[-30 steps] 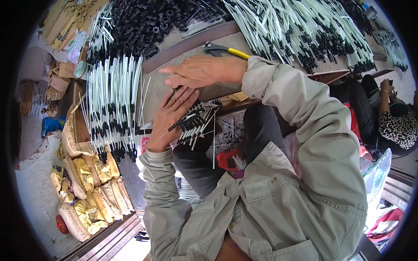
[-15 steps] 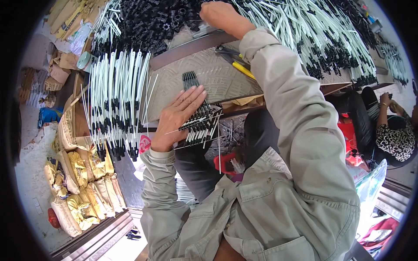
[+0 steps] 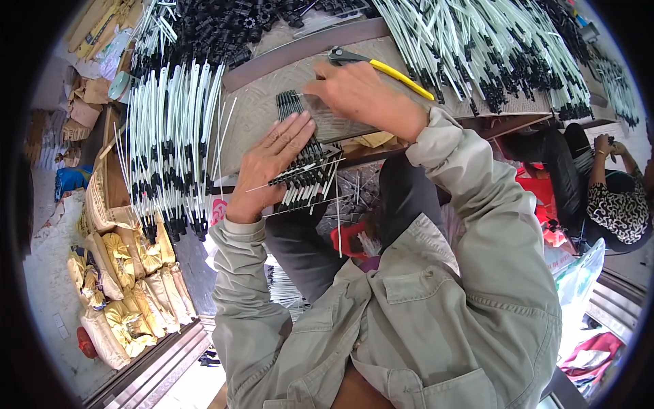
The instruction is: Assembling white wire-like components into black plastic holders and trimming the excess with pliers.
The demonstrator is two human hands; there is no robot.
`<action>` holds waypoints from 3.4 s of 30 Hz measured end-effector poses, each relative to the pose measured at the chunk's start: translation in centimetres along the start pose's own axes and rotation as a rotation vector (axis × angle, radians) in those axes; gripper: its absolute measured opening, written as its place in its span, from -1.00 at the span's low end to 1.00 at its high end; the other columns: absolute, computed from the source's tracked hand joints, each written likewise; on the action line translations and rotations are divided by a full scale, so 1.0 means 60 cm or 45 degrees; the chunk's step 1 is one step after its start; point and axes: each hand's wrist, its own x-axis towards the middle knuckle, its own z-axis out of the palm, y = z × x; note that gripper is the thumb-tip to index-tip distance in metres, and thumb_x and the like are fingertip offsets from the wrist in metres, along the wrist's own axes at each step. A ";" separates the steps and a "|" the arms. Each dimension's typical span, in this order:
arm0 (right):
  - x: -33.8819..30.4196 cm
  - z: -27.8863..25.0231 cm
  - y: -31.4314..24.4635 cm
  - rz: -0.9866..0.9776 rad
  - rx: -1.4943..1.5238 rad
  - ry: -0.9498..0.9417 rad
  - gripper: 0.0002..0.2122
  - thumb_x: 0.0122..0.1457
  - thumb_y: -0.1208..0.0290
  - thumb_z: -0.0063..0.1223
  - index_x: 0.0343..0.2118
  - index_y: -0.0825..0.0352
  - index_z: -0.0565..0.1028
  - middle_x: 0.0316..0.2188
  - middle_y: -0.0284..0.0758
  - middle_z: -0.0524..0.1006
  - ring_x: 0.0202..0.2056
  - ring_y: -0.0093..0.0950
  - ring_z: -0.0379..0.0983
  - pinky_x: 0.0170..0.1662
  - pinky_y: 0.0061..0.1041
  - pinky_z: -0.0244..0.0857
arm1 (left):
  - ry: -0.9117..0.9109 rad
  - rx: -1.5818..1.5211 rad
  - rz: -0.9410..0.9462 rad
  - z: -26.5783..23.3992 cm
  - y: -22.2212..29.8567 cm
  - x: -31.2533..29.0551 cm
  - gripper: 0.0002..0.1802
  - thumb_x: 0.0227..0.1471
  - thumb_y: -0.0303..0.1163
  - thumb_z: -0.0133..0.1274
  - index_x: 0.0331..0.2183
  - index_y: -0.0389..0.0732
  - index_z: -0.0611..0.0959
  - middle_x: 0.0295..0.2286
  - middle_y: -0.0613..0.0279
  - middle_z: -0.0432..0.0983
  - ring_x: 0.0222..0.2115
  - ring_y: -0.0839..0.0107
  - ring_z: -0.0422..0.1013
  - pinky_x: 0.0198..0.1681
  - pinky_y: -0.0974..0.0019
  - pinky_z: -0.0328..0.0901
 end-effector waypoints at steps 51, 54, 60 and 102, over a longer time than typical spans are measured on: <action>0.002 0.010 0.004 -0.028 -0.308 -0.049 -0.80 -0.12 0.44 -0.03 -0.35 0.15 0.48 -0.49 -0.32 0.38 -0.58 -0.37 0.44 -0.56 -0.43 0.27 | -0.082 0.010 0.039 -0.004 0.000 0.007 -0.04 -0.61 -0.62 0.06 0.05 -0.16 0.27 0.06 0.19 0.16 0.07 0.21 0.11 0.13 0.18 0.03; 0.000 0.014 0.011 -0.051 -0.298 -0.005 -0.80 -0.12 0.44 -0.03 -0.36 0.16 0.49 -0.50 -0.34 0.38 -0.57 -0.38 0.44 -0.57 -0.43 0.27 | -0.095 -0.017 0.042 -0.009 0.002 0.009 -0.03 -0.61 -0.61 0.06 0.05 -0.15 0.26 0.06 0.20 0.16 0.07 0.21 0.11 0.13 0.18 0.03; 0.011 0.020 0.007 -0.065 -0.298 0.017 -0.84 -0.13 0.44 -0.02 -0.40 0.18 0.47 -0.51 -0.34 0.40 -0.57 -0.37 0.44 -0.59 -0.42 0.26 | -0.122 0.094 0.068 -0.009 -0.004 0.008 -0.04 -0.58 -0.56 0.10 0.05 -0.15 0.26 0.06 0.22 0.16 0.08 0.24 0.10 0.14 0.20 0.02; -0.026 -0.102 -0.188 -0.306 -0.232 -0.075 -0.76 -0.04 0.31 0.06 -0.28 0.22 0.40 -0.56 -0.42 0.41 -0.63 -0.49 0.39 -0.61 -0.57 0.21 | 0.352 0.035 0.056 0.050 -0.016 -0.008 -0.15 -0.41 0.17 0.13 -0.11 -0.23 0.46 -0.05 0.13 0.31 -0.01 0.20 0.22 0.05 0.23 0.12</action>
